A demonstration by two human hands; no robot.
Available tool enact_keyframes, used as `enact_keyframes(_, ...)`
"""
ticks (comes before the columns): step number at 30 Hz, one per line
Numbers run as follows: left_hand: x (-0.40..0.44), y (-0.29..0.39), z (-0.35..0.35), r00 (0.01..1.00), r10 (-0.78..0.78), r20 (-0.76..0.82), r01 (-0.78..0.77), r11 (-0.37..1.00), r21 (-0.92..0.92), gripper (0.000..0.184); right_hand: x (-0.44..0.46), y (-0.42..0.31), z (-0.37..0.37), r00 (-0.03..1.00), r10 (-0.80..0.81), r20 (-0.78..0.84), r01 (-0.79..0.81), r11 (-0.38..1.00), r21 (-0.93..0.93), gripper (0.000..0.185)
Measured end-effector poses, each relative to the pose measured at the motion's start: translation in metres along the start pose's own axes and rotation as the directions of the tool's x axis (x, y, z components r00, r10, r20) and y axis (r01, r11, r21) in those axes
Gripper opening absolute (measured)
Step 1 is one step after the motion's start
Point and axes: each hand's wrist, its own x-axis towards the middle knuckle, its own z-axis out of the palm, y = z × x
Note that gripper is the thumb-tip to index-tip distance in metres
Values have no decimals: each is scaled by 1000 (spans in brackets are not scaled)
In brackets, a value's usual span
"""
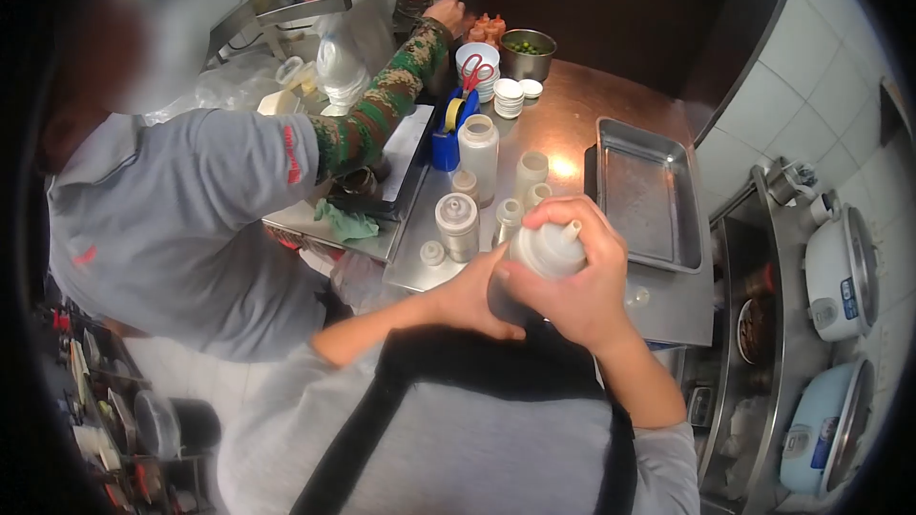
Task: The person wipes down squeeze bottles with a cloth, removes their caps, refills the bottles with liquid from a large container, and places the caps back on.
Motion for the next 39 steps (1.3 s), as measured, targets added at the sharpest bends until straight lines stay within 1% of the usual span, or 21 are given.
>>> enact_keyframes(4,-3,-20,23,983,181,-3,-181,983,17,97,-23,1,-13,998,47,48,-49,998,37,37)
enact_keyframes(5,-3,-28,27,981,183,63,-182,983,-14,102,-28,1,-15,996,71,61,-74,996,58,37)
enact_keyframes(9,-1,-29,37,974,143,176,-137,990,-43,102,-44,4,-24,997,28,67,-33,997,71,38)
enact_keyframes(11,-2,-20,41,975,60,216,-37,993,-109,92,-50,4,-29,996,10,86,-18,996,89,38)
enact_keyframes(14,1,-23,48,944,23,328,51,975,-216,85,-52,0,-37,987,20,158,-43,989,142,36)
enact_keyframes(15,1,-21,51,929,27,370,73,965,-254,84,-52,4,-40,963,-60,261,-7,968,250,36)
enact_keyframes(17,1,-11,52,915,118,387,-14,965,-261,79,-44,15,-47,871,-251,422,30,885,465,35)
enact_keyframes(19,1,-16,49,891,226,393,-145,964,-224,75,-25,22,-48,703,-465,538,53,789,612,34)
enact_keyframes(20,1,-22,48,879,286,381,-252,958,-138,75,-13,26,-48,597,-564,571,43,733,679,33)
enact_keyframes(21,1,-27,47,862,343,373,-351,935,-48,76,3,31,-46,422,-704,571,91,660,746,64)
enact_keyframes(23,7,-18,43,916,168,365,-99,975,-199,78,8,31,-49,581,-532,615,-103,702,704,79)
enact_keyframes(24,9,-11,42,944,125,305,-20,945,-327,81,12,30,-53,642,-430,635,-200,706,680,87)
enact_keyframes(26,8,-15,30,969,18,247,46,967,-250,90,34,42,-75,729,-264,632,-94,875,475,94)
enact_keyframes(28,12,-31,26,994,108,-11,-108,973,-204,90,47,38,-87,875,-24,484,-67,983,171,79)
enact_keyframes(30,14,-53,21,971,122,-204,-126,992,-7,94,60,22,-84,846,166,506,-161,985,-55,72)
enact_keyframes(31,14,-60,21,959,88,-270,-93,996,-5,95,63,15,-77,823,263,504,-205,964,-169,69)
enact_keyframes(33,13,-76,22,916,20,-401,-25,1000,-7,97,56,7,-48,753,330,570,6,861,-508,62)
enact_keyframes(34,12,-92,23,892,50,-449,5,993,120,100,52,7,-34,715,373,591,131,759,-638,59)
enact_keyframes(36,9,-133,26,840,126,-529,87,929,360,105,41,32,-5,630,432,645,309,622,-719,59)
enact_keyframes(37,8,-144,29,822,151,-550,119,897,425,102,34,50,2,638,381,669,314,664,-678,60)
enact_keyframes(39,6,-160,35,808,97,-580,153,917,367,99,21,86,8,651,273,708,330,738,-588,62)
